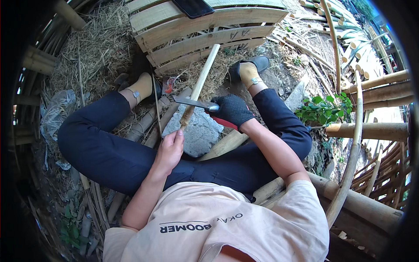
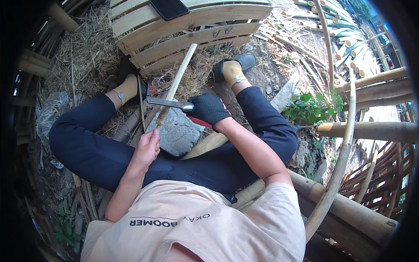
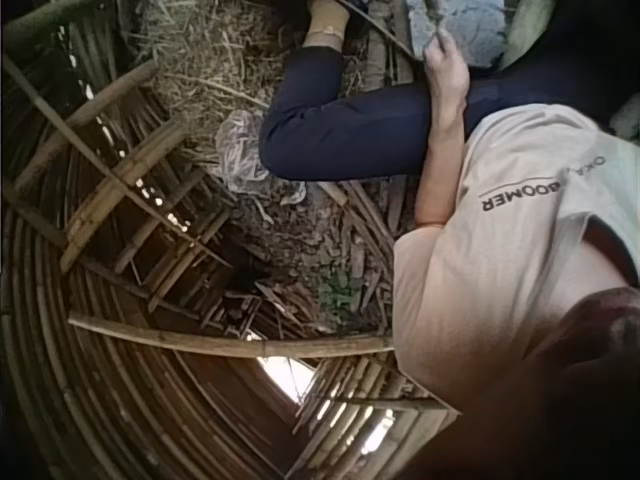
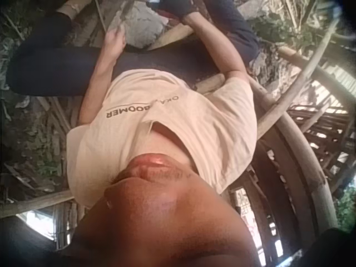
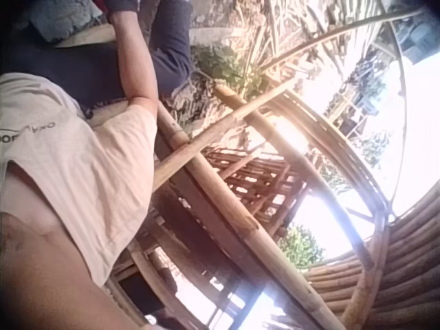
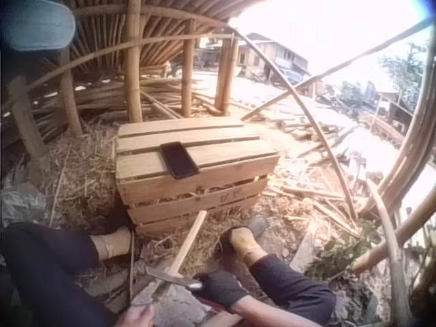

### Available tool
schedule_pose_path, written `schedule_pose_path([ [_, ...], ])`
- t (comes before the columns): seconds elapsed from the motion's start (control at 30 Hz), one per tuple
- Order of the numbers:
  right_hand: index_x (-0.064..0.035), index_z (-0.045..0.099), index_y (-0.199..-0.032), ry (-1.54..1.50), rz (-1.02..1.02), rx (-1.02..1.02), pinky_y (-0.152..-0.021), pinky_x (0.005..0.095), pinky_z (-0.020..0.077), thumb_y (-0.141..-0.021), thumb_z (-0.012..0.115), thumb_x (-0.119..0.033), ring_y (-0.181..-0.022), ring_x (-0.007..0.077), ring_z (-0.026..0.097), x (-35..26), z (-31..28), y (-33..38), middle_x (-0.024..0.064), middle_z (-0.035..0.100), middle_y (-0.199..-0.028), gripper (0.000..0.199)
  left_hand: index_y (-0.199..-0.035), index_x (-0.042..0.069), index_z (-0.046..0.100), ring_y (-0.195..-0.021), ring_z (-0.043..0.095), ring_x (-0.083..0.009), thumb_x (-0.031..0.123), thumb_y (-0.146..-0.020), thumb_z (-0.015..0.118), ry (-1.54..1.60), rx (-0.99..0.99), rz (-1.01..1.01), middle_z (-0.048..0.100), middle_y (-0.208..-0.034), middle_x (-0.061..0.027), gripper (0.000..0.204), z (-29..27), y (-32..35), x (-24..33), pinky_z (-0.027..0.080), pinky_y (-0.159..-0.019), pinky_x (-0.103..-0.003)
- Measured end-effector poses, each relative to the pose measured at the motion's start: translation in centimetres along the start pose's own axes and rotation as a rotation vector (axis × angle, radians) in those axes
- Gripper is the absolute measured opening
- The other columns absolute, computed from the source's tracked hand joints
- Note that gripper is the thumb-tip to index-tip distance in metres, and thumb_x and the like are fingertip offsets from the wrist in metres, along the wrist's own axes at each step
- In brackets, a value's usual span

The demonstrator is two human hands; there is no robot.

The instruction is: The person whittles a piece of wood using a small knife.

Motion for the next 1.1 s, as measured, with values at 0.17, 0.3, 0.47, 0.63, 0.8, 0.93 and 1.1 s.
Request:
schedule_pose_path([
  [0.17,-0.016,0.075,-0.089,0.104,0.03,0.017,-0.076,0.046,0.0552,-0.082,0.067,-0.032,-0.08,0.036,0.07,0.8,1.3,-0.5,0.0157,0.072,-0.083,0.02,-0.081,0.012,0.046,-0.047,0.028,-0.0024,0.037,-0.109,0.039,-0.251,0.083,0.125,0.032,-0.06,0.008,0.039,-0.7,-0.7,-2.0,0.023,-0.042,-0.023],
  [0.3,-0.0169,0.075,-0.086,0.149,0.011,0.056,-0.075,0.0461,0.0559,-0.08,0.064,-0.029,-0.079,0.0343,0.071,1.1,1.8,-1.1,0.0144,0.072,-0.081,0.018,-0.079,0.011,0.047,-0.048,0.03,-0.0026,0.036,-0.109,0.039,-0.353,0.13,0.162,0.034,-0.06,0.0076,0.04,-0.7,-0.5,-1.5,0.025,-0.043,-0.024],
  [0.47,-0.0172,0.076,-0.084,0.173,0.026,0.145,-0.074,0.0462,0.0561,-0.077,0.066,-0.028,-0.079,0.0351,0.071,3.2,1.0,-2.1,0.0143,0.072,-0.08,0.016,-0.079,0.01,0.048,-0.048,0.031,-0.0033,0.035,-0.109,0.04,-0.362,0.125,0.14,0.036,-0.06,0.0076,0.04,-0.7,-0.4,-1.4,0.026,-0.043,-0.025],
  [0.63,-0.0179,0.076,-0.084,0.218,0.063,0.116,-0.075,0.0459,0.0563,-0.076,0.067,-0.028,-0.08,0.0346,0.071,3.7,1.5,-2.6,0.0137,0.072,-0.081,0.016,-0.08,0.01,0.049,-0.048,0.033,-0.0025,0.034,-0.109,0.04,-0.426,0.154,0.178,0.037,-0.059,0.0073,0.039,-0.6,-0.6,-1.5,0.026,-0.043,-0.025],
  [0.8,-0.0174,0.075,-0.084,0.179,0.066,0.135,-0.076,0.0461,0.0564,-0.074,0.069,-0.029,-0.081,0.0347,0.071,4.4,1.6,-3.5,0.0139,0.072,-0.082,0.016,-0.081,0.01,0.049,-0.048,0.033,-0.0025,0.033,-0.109,0.04,-0.397,0.157,0.15,0.037,-0.058,0.0074,0.038,-1.0,-0.6,-1.7,0.026,-0.042,-0.025],
  [0.93,-0.0159,0.075,-0.083,0.193,0.06,0.161,-0.076,0.0464,0.0562,-0.075,0.069,-0.03,-0.08,0.0347,0.071,4.9,1.1,-3.8,0.0136,0.072,-0.081,0.018,-0.081,0.01,0.05,-0.047,0.032,-0.0025,0.032,-0.109,0.04,-0.33,0.157,0.118,0.036,-0.058,0.0077,0.038,-1.0,-0.8,-2.1,0.026,-0.042,-0.024],
  [1.1,-0.0172,0.076,-0.084,0.223,0.066,0.196,-0.074,0.0463,0.0558,-0.077,0.069,-0.029,-0.079,0.0352,0.07,5.5,0.9,-3.8,0.0134,0.071,-0.079,0.015,-0.082,0.01,0.049,-0.045,0.031,-0.0022,0.033,-0.109,0.039,-0.353,0.152,0.146,0.034,-0.057,0.008,0.037,-0.7,-1.1,-2.5,0.025,-0.04,-0.024],
])
Point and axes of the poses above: each hand's wrist, its own y-axis away from the middle knuckle, its own z-axis out of the palm, x = y × z, the point moved 1 cm from there along -y, towards the middle knuckle
